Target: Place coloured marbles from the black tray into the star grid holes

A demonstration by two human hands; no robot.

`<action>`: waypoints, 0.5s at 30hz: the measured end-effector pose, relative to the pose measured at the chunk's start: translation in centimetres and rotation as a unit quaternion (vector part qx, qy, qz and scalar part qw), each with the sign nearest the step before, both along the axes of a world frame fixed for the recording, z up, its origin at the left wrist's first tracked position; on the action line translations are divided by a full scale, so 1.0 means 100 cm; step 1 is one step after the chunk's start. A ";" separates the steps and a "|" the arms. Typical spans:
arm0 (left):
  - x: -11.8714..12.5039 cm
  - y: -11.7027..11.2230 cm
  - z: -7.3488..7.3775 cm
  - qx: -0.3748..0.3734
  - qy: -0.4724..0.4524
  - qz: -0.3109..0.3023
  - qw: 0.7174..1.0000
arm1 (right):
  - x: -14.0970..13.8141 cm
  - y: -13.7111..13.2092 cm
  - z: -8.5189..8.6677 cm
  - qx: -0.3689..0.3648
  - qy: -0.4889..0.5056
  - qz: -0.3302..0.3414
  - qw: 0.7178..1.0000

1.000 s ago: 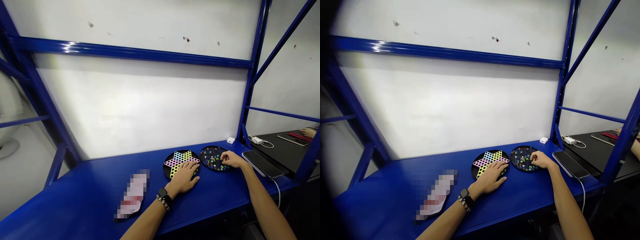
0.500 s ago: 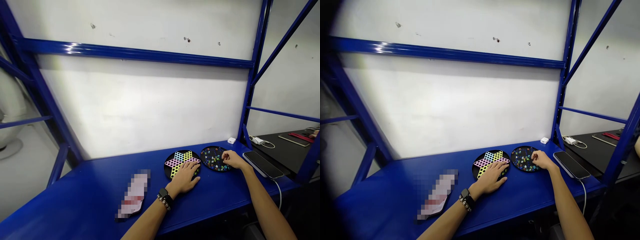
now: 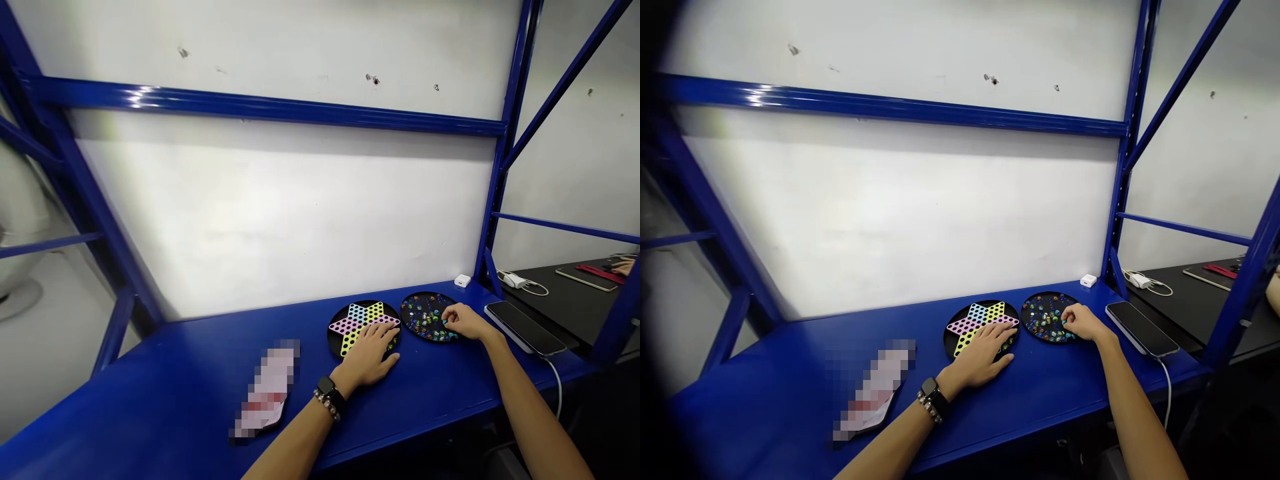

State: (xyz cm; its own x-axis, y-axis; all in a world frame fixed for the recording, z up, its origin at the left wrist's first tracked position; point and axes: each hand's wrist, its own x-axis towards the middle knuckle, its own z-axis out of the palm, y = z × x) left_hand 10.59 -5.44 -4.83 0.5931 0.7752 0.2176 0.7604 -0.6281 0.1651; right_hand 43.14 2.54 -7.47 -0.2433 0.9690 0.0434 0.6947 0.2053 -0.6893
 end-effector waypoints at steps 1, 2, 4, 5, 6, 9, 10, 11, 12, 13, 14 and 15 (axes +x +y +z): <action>0.000 0.000 -0.001 0.001 0.000 -0.001 1.000 | -0.002 -0.001 0.001 0.006 0.001 -0.005 1.000; 0.000 0.001 -0.001 0.001 0.001 -0.001 1.000 | -0.003 -0.003 0.004 0.016 0.010 -0.012 1.000; 0.000 0.001 -0.001 -0.005 0.005 0.002 1.000 | -0.007 -0.007 0.013 0.045 0.077 -0.037 0.995; 0.000 0.001 -0.001 -0.008 0.007 0.004 1.000 | -0.009 -0.009 0.018 0.056 0.141 -0.055 0.987; 0.000 0.000 0.000 -0.010 0.008 0.005 1.000 | -0.010 -0.012 0.025 0.061 0.223 -0.070 0.970; 0.000 0.000 0.000 -0.007 0.006 0.005 1.000 | -0.011 -0.017 0.042 0.020 0.474 -0.091 0.875; 0.000 0.000 -0.001 -0.005 0.004 0.004 1.000 | -0.010 -0.018 0.045 -0.002 0.525 -0.089 0.847; -0.001 0.001 -0.001 -0.003 0.003 0.003 1.000 | -0.009 -0.019 0.047 -0.022 0.556 -0.086 0.827; -0.001 0.001 -0.002 -0.001 0.002 0.002 1.000 | -0.008 -0.019 0.047 -0.035 0.564 -0.087 0.820; -0.001 0.002 -0.003 0.001 0.001 0.001 1.000 | -0.008 -0.018 0.046 -0.042 0.549 -0.095 0.829; -0.001 0.002 -0.003 0.003 0.000 0.000 1.000 | -0.008 -0.017 0.043 -0.038 0.512 -0.107 0.851; -0.001 0.002 -0.004 0.005 -0.001 0.000 1.000 | -0.008 -0.017 0.039 -0.023 0.454 -0.122 0.882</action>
State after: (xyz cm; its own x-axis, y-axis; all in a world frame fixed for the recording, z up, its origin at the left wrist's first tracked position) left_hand 10.48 -5.22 -5.20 0.5929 0.7727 0.2267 0.7597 -0.6301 0.1606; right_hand 42.34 0.89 -3.52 0.0883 0.9935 0.0715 -0.1295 0.0826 -0.9881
